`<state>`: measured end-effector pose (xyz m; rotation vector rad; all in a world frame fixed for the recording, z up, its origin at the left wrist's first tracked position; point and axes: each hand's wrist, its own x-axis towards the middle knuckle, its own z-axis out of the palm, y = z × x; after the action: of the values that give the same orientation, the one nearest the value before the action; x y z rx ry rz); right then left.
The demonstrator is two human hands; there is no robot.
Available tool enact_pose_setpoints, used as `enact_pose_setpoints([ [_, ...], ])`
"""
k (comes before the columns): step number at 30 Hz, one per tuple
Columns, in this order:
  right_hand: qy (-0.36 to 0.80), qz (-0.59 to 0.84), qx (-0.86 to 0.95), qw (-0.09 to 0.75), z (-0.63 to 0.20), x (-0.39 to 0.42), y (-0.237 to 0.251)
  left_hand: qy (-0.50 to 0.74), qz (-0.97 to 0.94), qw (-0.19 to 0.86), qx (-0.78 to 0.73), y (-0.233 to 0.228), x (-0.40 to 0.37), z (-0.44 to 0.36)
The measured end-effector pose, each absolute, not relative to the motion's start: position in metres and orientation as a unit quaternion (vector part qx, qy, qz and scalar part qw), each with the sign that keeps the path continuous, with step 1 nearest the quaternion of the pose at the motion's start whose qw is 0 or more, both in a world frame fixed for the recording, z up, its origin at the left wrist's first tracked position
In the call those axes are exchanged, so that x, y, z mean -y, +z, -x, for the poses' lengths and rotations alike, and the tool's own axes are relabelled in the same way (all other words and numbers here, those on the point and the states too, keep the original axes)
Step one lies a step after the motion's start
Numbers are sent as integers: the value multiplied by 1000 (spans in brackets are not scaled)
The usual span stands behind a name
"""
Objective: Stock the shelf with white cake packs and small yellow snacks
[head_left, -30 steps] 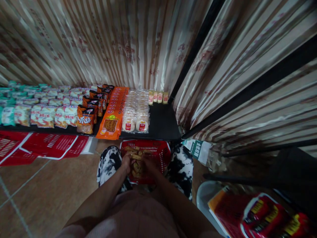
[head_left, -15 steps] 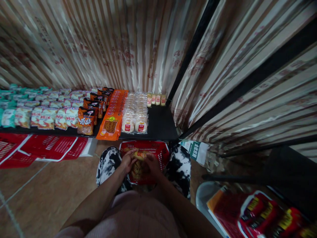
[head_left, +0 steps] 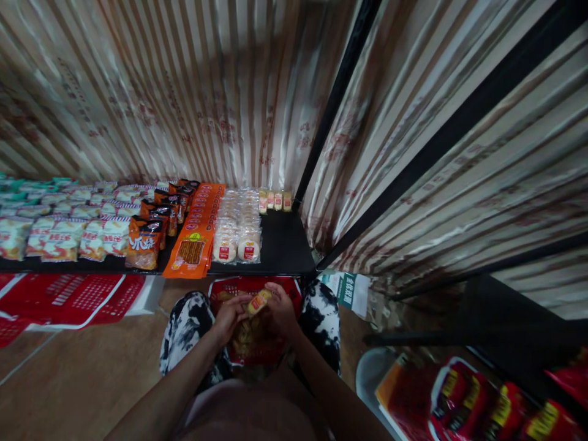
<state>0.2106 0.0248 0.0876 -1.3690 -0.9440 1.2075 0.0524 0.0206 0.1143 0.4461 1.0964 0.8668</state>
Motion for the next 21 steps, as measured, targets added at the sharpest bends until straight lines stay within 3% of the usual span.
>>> enact_pose_setpoints([
  [12,511,548,404,524,-218,-59,114,384,-310,723,-483,122,-34,-88],
  [21,440,581,380,570,-225,-61,107,446,-298,690,-486,121,-56,-119],
])
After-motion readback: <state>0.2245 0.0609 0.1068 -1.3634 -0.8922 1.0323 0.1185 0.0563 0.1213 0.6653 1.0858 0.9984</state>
